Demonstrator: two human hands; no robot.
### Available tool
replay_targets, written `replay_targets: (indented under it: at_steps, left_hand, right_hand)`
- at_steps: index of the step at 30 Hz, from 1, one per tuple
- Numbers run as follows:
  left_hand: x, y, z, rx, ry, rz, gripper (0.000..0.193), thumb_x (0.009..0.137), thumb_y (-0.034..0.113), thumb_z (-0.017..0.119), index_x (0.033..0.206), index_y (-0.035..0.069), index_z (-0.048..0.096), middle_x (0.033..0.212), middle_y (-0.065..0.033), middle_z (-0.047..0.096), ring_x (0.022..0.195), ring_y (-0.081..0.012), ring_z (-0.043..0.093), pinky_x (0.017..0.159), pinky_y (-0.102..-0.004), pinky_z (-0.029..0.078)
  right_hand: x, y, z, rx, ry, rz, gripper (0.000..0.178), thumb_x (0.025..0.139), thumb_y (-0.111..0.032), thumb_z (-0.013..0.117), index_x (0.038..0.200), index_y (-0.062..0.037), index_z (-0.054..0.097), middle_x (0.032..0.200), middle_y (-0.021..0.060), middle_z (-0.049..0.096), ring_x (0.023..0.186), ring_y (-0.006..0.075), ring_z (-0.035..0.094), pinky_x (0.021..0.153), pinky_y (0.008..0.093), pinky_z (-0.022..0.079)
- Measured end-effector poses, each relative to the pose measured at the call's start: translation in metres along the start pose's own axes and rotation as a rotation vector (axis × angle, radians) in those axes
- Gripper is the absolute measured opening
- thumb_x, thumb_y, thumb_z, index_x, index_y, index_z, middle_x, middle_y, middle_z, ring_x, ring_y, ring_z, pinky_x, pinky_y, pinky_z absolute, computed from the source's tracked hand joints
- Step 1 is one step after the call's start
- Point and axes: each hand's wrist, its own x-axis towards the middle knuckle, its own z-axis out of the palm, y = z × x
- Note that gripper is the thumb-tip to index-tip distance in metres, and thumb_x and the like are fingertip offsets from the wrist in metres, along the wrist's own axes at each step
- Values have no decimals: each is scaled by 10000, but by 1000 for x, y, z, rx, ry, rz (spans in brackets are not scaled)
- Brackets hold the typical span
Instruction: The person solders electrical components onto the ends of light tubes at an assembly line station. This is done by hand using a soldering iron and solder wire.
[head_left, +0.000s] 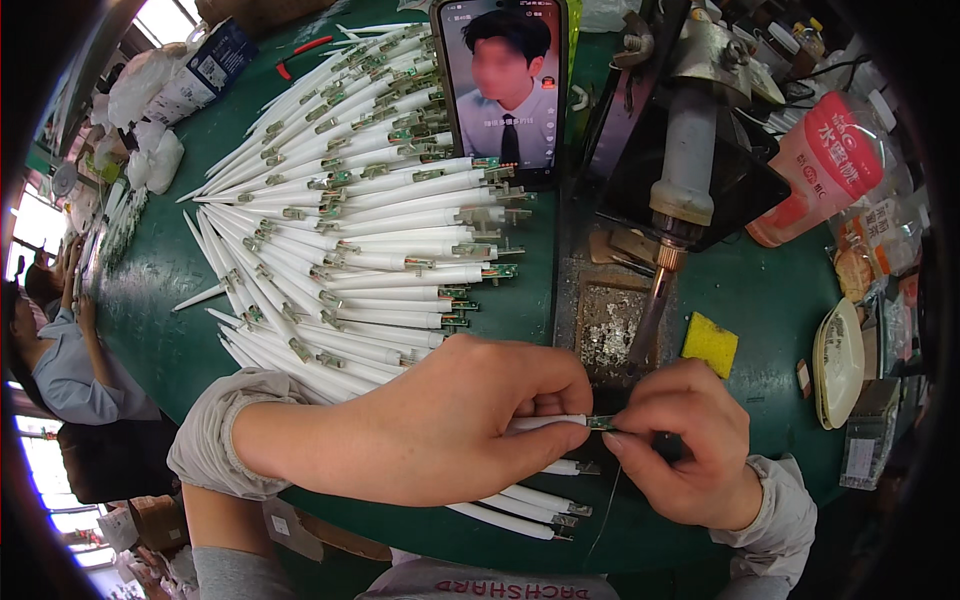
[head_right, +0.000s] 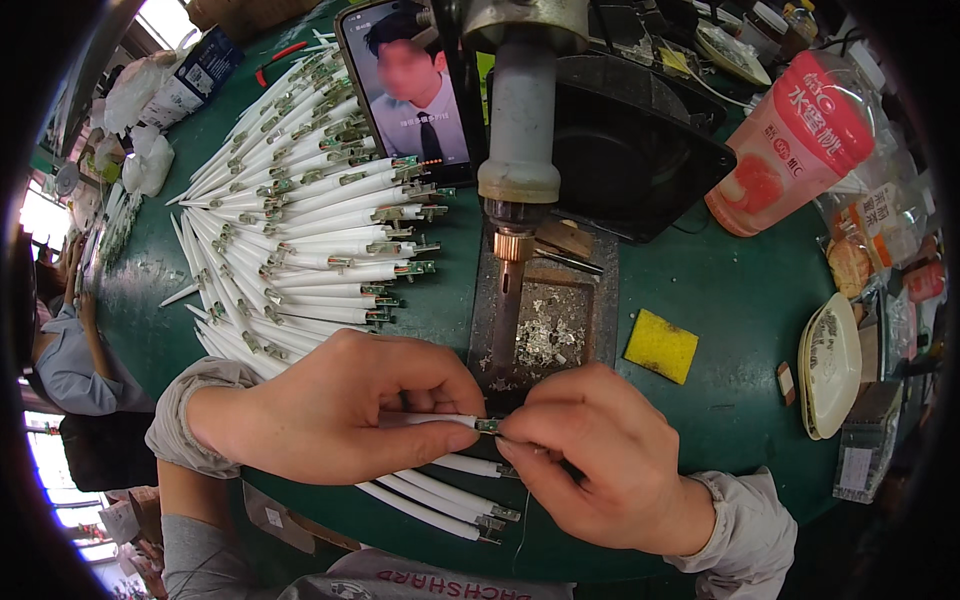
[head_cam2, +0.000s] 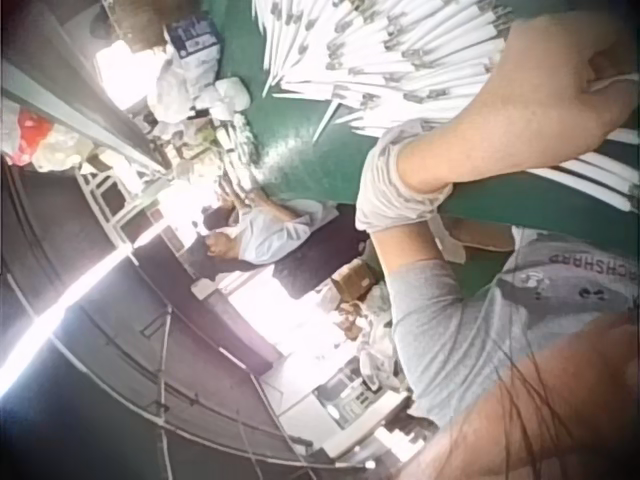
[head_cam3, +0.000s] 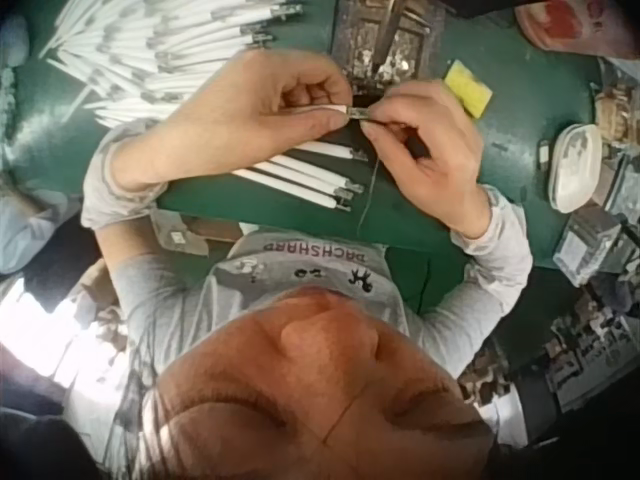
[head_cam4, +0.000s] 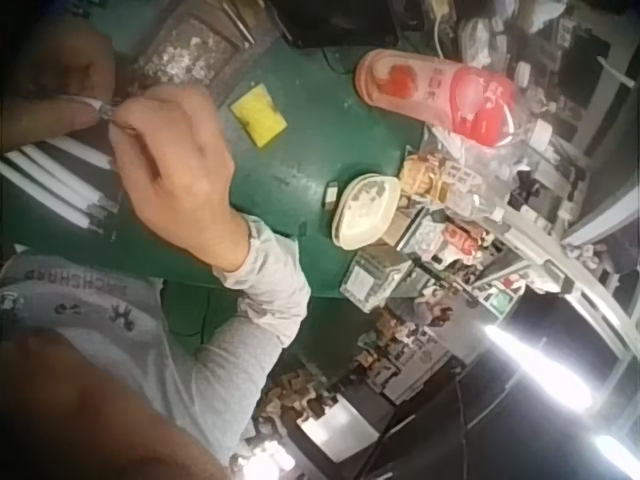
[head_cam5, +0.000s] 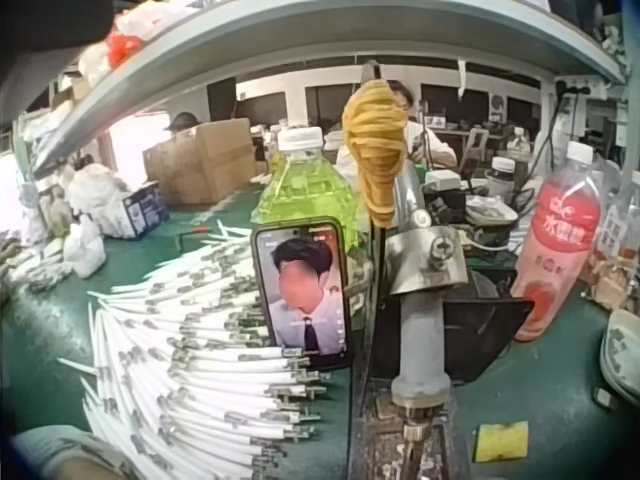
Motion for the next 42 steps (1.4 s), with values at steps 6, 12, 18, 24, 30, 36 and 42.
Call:
replay_targets:
  at_steps: [6,12,18,24,30,36,42]
  left_hand:
    - [2,-3,1,-79,-40,-58,160,877,95,639,993,-9,601,792,0,589,737,-30,498,608,-199,424]
    - [2,-4,2,-43,-29,-30,161,871,106,643,987,2,603,776,2,582,712,-35,490,595,-202,425]
    - [3,-3,2,-3,-7,0,153,865,112,648,965,7,600,750,2,571,692,-40,483,579,-209,422]
    - [4,-9,3,-163,-21,-46,108,882,78,624,948,3,581,758,14,569,716,-30,487,606,-198,412]
    - [5,-4,-2,-223,3,-89,95,886,65,622,931,-1,570,787,19,582,745,-16,503,636,-186,412]
    - [8,-6,-3,-250,45,-65,96,880,65,632,908,-2,569,786,20,584,730,-8,506,618,-177,405]
    - [12,-5,-6,-231,97,-40,97,872,54,633,899,-5,561,786,18,575,730,-7,502,609,-176,397]
  right_hand:
    - [-3,6,0,-226,3,-277,287,581,37,737,848,-26,655,808,81,566,623,215,553,498,285,441]
    - [-3,9,0,-320,-1,-373,353,522,17,703,871,-14,660,823,85,564,611,209,540,489,274,441]
    - [-3,11,2,-495,-15,-489,300,556,-53,669,852,-7,647,828,81,563,617,191,536,488,260,441]
    - [-4,13,5,-542,-14,-517,307,563,-67,664,864,-12,639,819,76,560,611,186,530,487,256,437]
    - [0,5,-2,-319,-70,-335,235,647,13,674,876,2,621,843,95,584,642,188,563,530,257,460]
    - [6,-5,-15,466,-63,422,136,873,57,567,979,3,502,852,112,657,762,98,632,580,216,494]
    - [12,-4,-27,29,-350,133,57,900,0,562,927,25,518,673,41,625,563,88,618,486,201,460]
